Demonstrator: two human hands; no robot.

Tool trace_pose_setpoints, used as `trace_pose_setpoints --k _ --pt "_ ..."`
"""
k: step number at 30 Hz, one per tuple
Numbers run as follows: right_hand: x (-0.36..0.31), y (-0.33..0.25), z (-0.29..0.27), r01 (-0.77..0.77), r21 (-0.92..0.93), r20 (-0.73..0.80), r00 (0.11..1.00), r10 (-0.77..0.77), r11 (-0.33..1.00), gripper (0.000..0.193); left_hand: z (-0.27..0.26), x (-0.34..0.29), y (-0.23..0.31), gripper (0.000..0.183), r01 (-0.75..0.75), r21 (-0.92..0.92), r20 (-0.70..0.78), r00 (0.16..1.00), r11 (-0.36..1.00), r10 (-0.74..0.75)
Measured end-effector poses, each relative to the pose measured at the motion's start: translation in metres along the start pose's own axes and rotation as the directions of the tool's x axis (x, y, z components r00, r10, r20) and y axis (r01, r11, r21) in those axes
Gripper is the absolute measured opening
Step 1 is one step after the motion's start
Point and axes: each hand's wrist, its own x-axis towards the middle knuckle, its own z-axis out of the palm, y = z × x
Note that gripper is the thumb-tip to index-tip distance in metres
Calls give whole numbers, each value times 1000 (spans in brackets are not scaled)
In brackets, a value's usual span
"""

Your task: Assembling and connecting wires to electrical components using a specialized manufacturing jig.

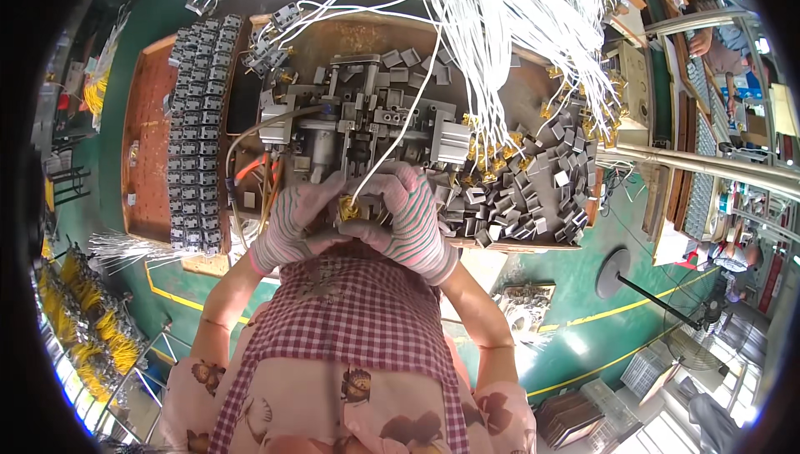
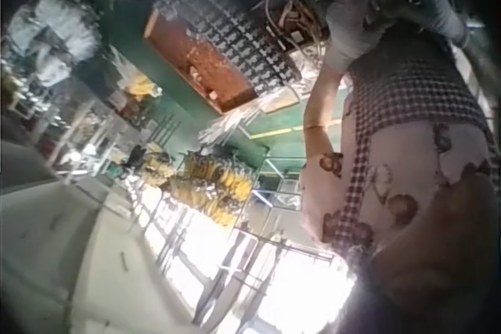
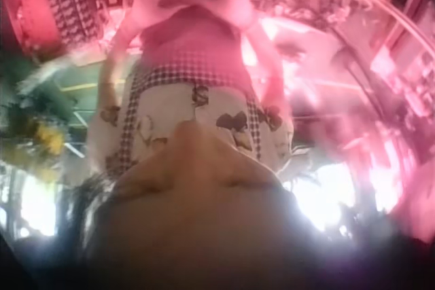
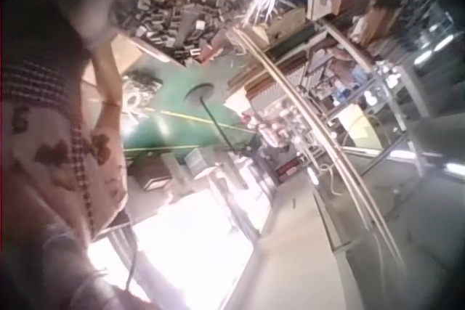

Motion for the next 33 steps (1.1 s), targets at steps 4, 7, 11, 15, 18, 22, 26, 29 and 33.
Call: trace_pose_setpoints --k 4,7,11,15,18,22,26,29,33 --pt "14 -4 -4 -113 358 180 982 50 927 64 26 0 -1 67 10 -604 -203 965 797 -166" --pt "11 11 8 -155 122 141 980 138 980 80 26 14 -1 56 320 -780 -10 853 537 -522" --pt "38 33 8 95 -248 159 986 -57 964 76 28 30 -24 56 265 -671 -153 864 692 -479" --pt "49 60 14 135 -519 226 974 -17 844 75 11 38 -25 58 59 -9 -479 876 998 -56" --pt "62 63 21 114 -642 241 969 58 758 72 2 36 -31 50 82 351 -129 991 933 -39" --pt "59 61 21 74 -578 157 987 22 812 60 4 44 -50 39 -14 524 -104 991 852 80" --pt "7 53 -23 -103 -434 -306 951 -40 895 33 3 43 -52 45 32 547 -12 999 836 -30" --pt "-41 88 -56 -405 -632 -507 861 44 660 32 7 45 -57 45 -17 559 -30 999 829 41" --pt "-50 107 -64 -367 -662 -336 925 179 654 18 7 44 -56 44 -15 573 -35 998 820 42"
